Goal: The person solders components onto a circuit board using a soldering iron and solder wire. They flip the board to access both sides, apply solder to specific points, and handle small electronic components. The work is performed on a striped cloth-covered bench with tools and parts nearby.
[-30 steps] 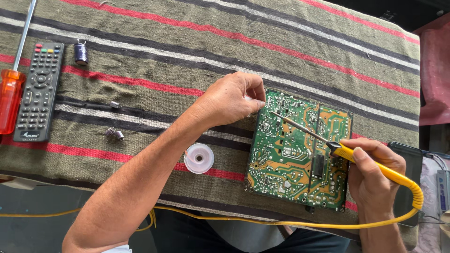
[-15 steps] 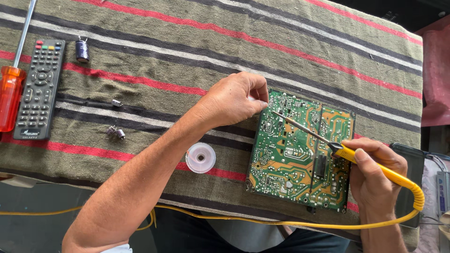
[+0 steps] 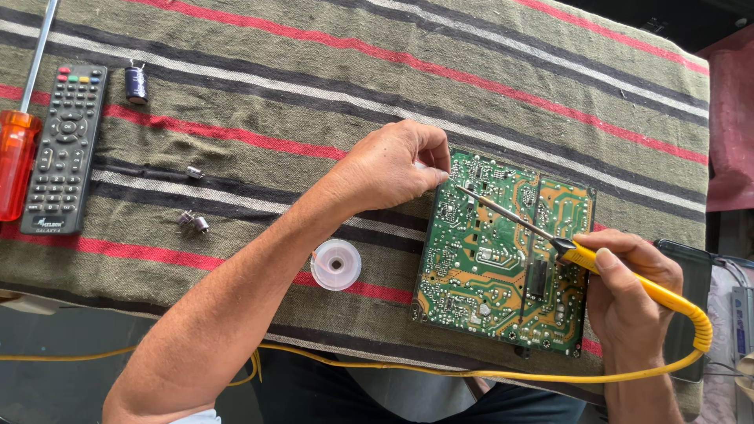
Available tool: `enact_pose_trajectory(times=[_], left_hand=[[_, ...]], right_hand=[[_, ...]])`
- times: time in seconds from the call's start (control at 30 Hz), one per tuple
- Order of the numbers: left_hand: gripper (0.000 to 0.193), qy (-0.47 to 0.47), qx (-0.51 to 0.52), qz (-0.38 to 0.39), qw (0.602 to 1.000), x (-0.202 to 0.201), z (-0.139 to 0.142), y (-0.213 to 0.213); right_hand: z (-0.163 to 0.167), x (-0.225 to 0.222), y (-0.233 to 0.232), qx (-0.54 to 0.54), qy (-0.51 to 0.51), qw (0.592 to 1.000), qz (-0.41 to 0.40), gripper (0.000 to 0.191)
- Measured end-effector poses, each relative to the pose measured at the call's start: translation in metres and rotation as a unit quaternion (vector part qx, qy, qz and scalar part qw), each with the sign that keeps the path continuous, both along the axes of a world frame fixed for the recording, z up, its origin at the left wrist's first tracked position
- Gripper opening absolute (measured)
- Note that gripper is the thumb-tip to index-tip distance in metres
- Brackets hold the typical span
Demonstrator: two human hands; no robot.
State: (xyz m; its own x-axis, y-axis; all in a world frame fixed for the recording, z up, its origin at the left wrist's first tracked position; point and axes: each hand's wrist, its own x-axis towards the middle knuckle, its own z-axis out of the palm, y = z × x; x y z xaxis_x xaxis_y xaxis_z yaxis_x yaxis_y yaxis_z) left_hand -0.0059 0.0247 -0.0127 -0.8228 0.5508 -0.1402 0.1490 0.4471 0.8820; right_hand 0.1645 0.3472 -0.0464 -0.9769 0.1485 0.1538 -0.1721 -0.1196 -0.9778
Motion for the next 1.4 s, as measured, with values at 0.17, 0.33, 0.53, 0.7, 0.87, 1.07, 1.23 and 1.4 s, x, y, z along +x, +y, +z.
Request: enact_pose_trajectory(times=[0.17, 0.33, 0.53, 0.7, 0.87, 1.07, 1.23, 1.4], left_hand=[[0.012, 0.004, 0.007, 0.0, 1.0, -0.0014, -0.0026, 0.0004], [0.011, 0.007, 0.013, 0.003, 1.0, -0.0006, -0.0027, -0.001], [0.012, 0.007, -0.001, 0.006, 1.0, 0.0012, -0.0024, -0.0023], [0.01, 0.004, 0.005, 0.004, 1.0, 0.0016, -0.0029, -0.0026], [0.011, -0.001, 0.014, -0.001, 1.0, -0.0002, -0.0038, -0.0022], [0.011, -0.01, 0.015, 0.002, 1.0, -0.0004, -0.0035, -0.0005], [0.012, -0.001, -0.004, 0.007, 1.0, 0.0014, -0.003, -0.001], [0.011, 0.022, 0.002, 0.012, 1.0, 0.0016, -0.0029, -0.001]], right_hand=[[-0.001, 0.0002, 0.0017, -0.004, -0.006, 1.0, 0.005, 0.021], [0.0011, 0.0007, 0.0009, -0.001, -0.005, 1.0, 0.018, 0.02], [0.0013, 0.0037, -0.0012, 0.027, 0.001, 0.999, 0.027, 0.019], [0.0018, 0.0032, -0.0021, 0.027, 0.006, 0.999, 0.039, 0.02], [0.0022, 0.0029, -0.0026, 0.02, 0.004, 0.999, 0.034, 0.02], [0.0026, 0.0028, -0.0012, 0.02, -0.001, 0.999, 0.031, 0.02], [0.0024, 0.0024, -0.0006, 0.025, 0.003, 0.999, 0.042, 0.02], [0.0007, 0.0022, -0.0009, 0.027, 0.005, 0.999, 0.038, 0.021]])
